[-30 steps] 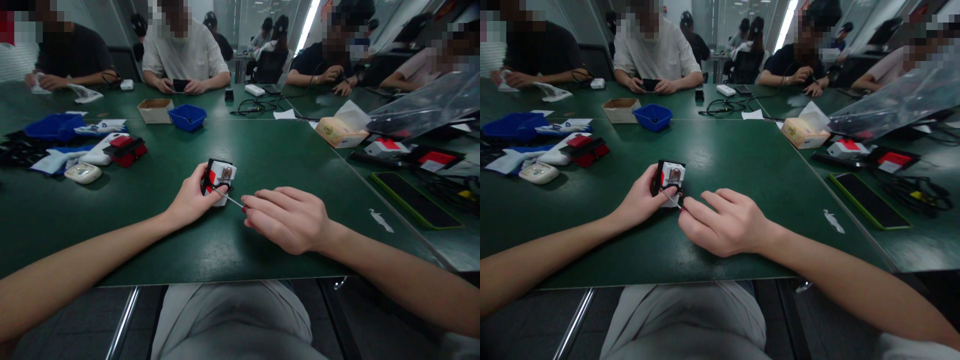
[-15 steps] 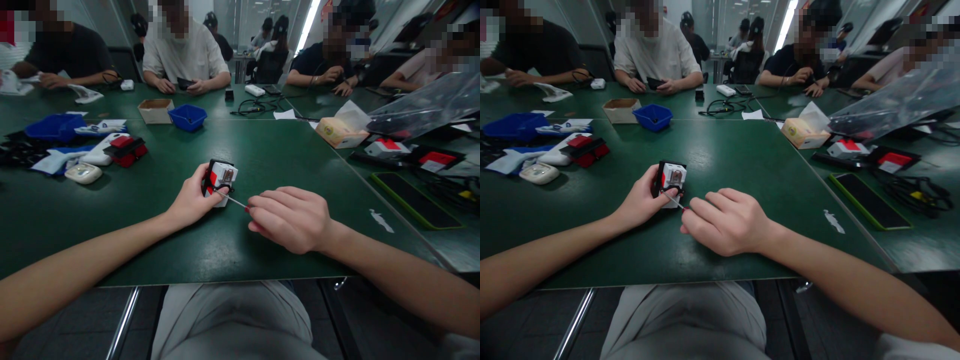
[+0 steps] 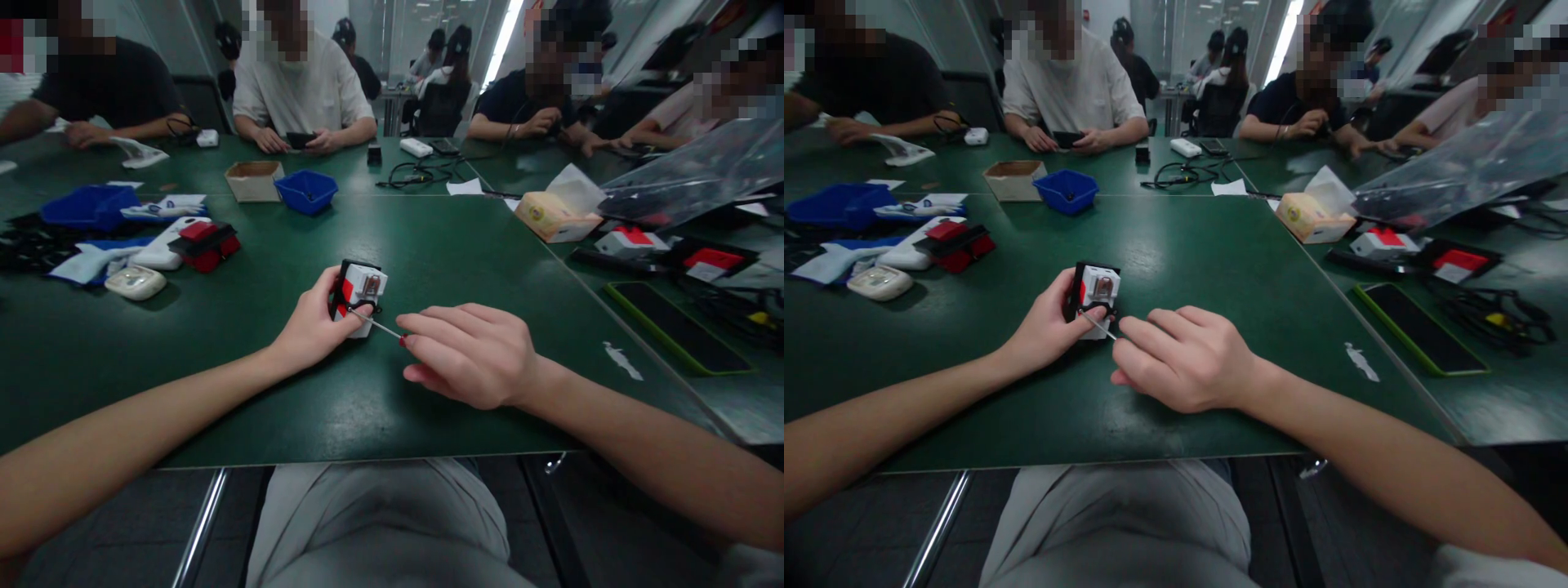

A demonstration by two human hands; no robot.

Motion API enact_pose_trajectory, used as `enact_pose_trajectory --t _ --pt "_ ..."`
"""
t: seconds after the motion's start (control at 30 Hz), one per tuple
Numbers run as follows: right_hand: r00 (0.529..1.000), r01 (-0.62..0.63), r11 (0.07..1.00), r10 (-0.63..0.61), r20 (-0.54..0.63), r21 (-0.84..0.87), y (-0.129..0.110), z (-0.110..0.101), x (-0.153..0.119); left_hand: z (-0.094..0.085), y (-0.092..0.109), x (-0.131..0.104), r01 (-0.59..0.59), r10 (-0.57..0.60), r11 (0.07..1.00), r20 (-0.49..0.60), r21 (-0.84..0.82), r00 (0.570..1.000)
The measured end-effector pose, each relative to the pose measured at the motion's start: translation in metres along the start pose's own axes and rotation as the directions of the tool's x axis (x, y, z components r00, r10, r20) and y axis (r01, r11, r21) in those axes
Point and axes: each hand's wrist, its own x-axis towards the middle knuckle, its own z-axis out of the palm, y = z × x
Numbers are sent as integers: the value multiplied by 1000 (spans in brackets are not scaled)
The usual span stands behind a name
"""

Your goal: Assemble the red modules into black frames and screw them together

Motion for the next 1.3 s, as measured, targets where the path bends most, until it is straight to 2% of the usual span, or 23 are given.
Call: enact_pose_trajectory --t 0.17,0.43,0.67,0.93,1.07,1.17,1.3 --pt "998 63 998 -62 -28 23 -4 1 3 -1 2 0 -5 5 1000 -1 16 1000" --pt "999 -49 999 49 11 13 3 -4 -1 -1 1 0 -6 6 1000 3 15 1000" --pt "999 51 998 -51 -3 36 -2 0 1 -2 1 0 -14 14 1000 -4 18 1000" --pt "995 -94 995 93 24 42 7 -3 -1 -1 0 -1 -12 12 1000 3 25 1000" --pt "999 0 999 -2 50 40 3 1 -1 -1 -1 0 -5 5 1000 4 -4 1000" --pt "999 45 998 -46 24 40 -2 2 0 -1 -2 0 11 -11 1000 11 -19 1000" --pt "999 -44 997 44 8 59 1 0 -1 -1 -3 -1 17 -17 999 11 -31 1000"
